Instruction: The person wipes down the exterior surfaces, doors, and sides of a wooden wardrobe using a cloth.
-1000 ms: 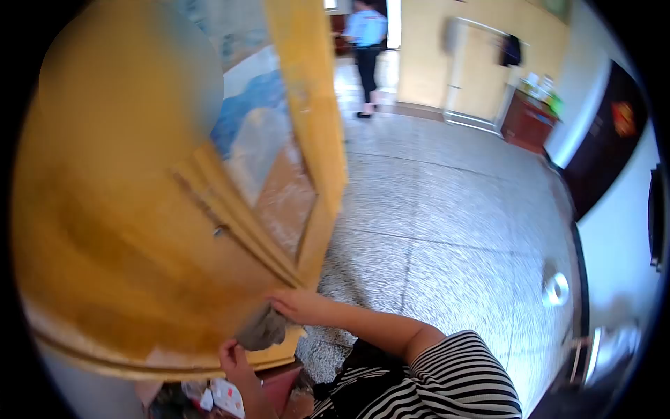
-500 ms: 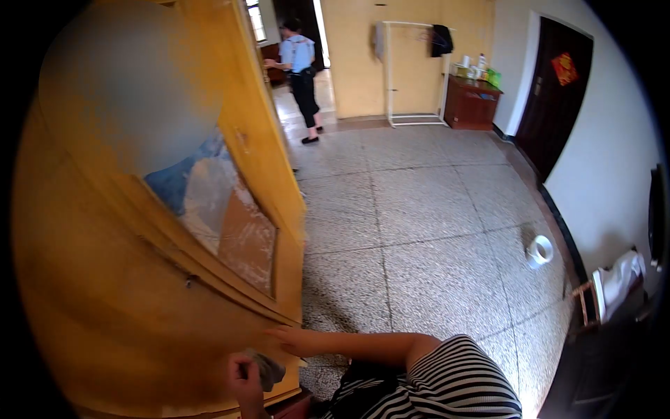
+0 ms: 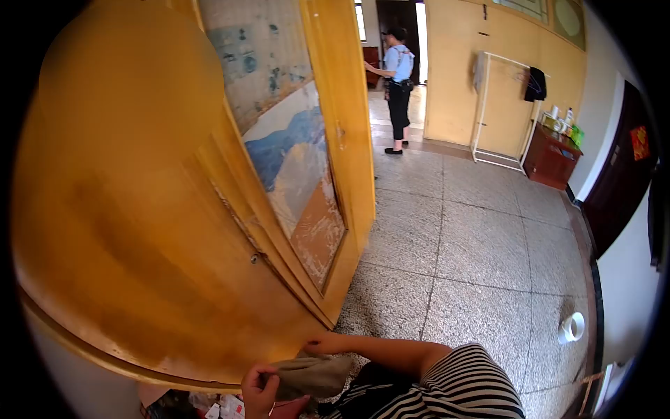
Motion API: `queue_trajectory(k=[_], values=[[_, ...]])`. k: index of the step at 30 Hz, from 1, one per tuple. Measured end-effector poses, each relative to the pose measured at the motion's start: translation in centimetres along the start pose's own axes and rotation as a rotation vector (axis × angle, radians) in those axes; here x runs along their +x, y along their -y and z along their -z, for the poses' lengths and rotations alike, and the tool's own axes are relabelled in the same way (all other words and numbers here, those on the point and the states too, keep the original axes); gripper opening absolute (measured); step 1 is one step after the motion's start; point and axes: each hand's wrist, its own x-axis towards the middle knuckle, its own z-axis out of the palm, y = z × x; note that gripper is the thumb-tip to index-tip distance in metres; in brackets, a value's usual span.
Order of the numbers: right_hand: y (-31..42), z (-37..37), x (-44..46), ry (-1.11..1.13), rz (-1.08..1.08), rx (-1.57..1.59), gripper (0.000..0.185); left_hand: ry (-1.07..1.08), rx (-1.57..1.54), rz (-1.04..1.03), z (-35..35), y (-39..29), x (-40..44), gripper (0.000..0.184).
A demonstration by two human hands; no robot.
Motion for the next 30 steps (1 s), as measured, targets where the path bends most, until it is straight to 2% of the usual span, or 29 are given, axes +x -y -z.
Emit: queue_trajectory(k=[2, 4, 6, 7, 8, 9, 11, 12, 13, 14, 15, 16, 17, 18, 19, 20, 21, 23, 24, 25, 26, 27, 29, 30], values=[[-1.4, 0.5, 0.3, -0.188, 0.022, 0.250, 0.024, -0.090, 0.040, 0.070, 0.8, 1.8, -1.0, 0.021], [-1.6, 1.8, 0.2, -0.200, -0.005, 0.242, 0.026, -0.174, 0.075, 0.144, 1.1, 2.6, -1.8, 0.025], [-1.1, 2.7, 0.6, -0.215, -0.033, 0.238, 0.027, -0.101, 0.502, 0.368, 1.2, 2.7, -2.6, 0.028], [-0.8, 2.9, 0.9, -0.269, -0.029, 0.264, 0.028, -0.109, 0.501, 0.374, 1.4, 3.7, -3.1, 0.028], [-0.7, 2.8, 1.2, -0.326, -0.026, 0.290, 0.028, 0.003, 0.587, 0.393, 1.8, 5.8, -3.6, 0.030], [-0.4, 2.6, 1.6, -0.319, -0.028, 0.290, 0.028, 0.117, 0.672, 0.411, 2.3, 8.0, -4.0, 0.034], [0.3, 1.8, 2.6, -0.241, 0.074, 0.019, 0.029, 0.130, 0.769, 0.475, 3.4, 12.1, -4.8, 0.036], [0.7, 0.9, 2.8, -0.237, 0.075, 0.019, 0.029, 0.148, 0.869, 0.533, 3.8, 13.9, -5.1, 0.039], [1.3, -0.4, 2.8, -0.122, 0.186, 0.073, 0.029, 0.144, 0.869, 0.536, 3.8, 15.6, -5.4, 0.039], [2.8, -1.3, 2.4, -0.004, 0.296, 0.126, 0.030, -0.057, 0.618, 0.461, 3.5, 16.0, -5.4, 0.035], [4.1, -1.3, 2.0, 0.004, 0.298, 0.125, 0.030, -0.164, 0.490, 0.428, 3.4, 16.3, -5.6, 0.033], [6.8, -0.8, 1.2, 0.303, 0.217, 0.184, 0.031, -0.266, 0.361, 0.383, 3.0, 15.5, -5.4, 0.031], [8.1, -0.7, 0.9, 0.610, 0.131, 0.240, 0.032, -0.327, -0.339, 0.422, 1.3, 11.0, -4.2, 0.036], [7.6, -1.1, 1.0, 0.643, 0.135, 0.239, 0.032, -0.375, -1.041, 0.408, 0.5, 8.3, -3.7, 0.041], [6.8, -1.6, 1.4, 0.461, 0.157, 0.086, 0.034, -0.415, -1.040, 0.392, 0.9, 8.3, -3.7, 0.041], [6.5, -1.8, 1.6, 0.280, 0.187, -0.065, 0.037, -0.354, -1.029, 0.372, 1.4, 8.9, -3.7, 0.044], [6.3, -1.9, 1.8, 0.323, 0.205, -0.070, 0.037, -0.295, -1.017, 0.351, 1.9, 9.1, -3.8, 0.047], [6.3, -1.6, 2.1, 0.177, 0.311, -0.112, 0.045, -0.364, -1.079, 0.323, 1.5, 6.6, -3.6, 0.047], [6.3, -1.9, 2.4, 0.208, 0.328, -0.117, 0.045, -0.388, -1.143, 0.318, 1.1, 5.4, -3.2, 0.047], [6.3, -2.4, 2.5, 0.138, 0.447, -0.188, 0.049, -0.416, -1.141, 0.297, 1.0, 4.4, -2.9, 0.047], [6.5, -2.8, 2.7, 0.064, 0.566, -0.255, 0.055, -0.351, -1.151, 0.287, 1.0, 3.6, -2.7, 0.050], [6.8, -3.3, 2.7, 0.089, 0.582, -0.257, 0.055, -0.284, -1.160, 0.277, 0.9, 3.2, -2.7, 0.052], [7.9, -3.9, 2.4, 0.125, 0.449, 0.109, 0.058, -0.348, -1.131, 0.253, 0.7, 3.5, -2.6, 0.054], [7.1, -4.2, 2.8, 0.146, 0.458, 0.103, 0.058, -0.318, -1.057, 0.274, 0.7, 3.6, -2.5, 0.054]])
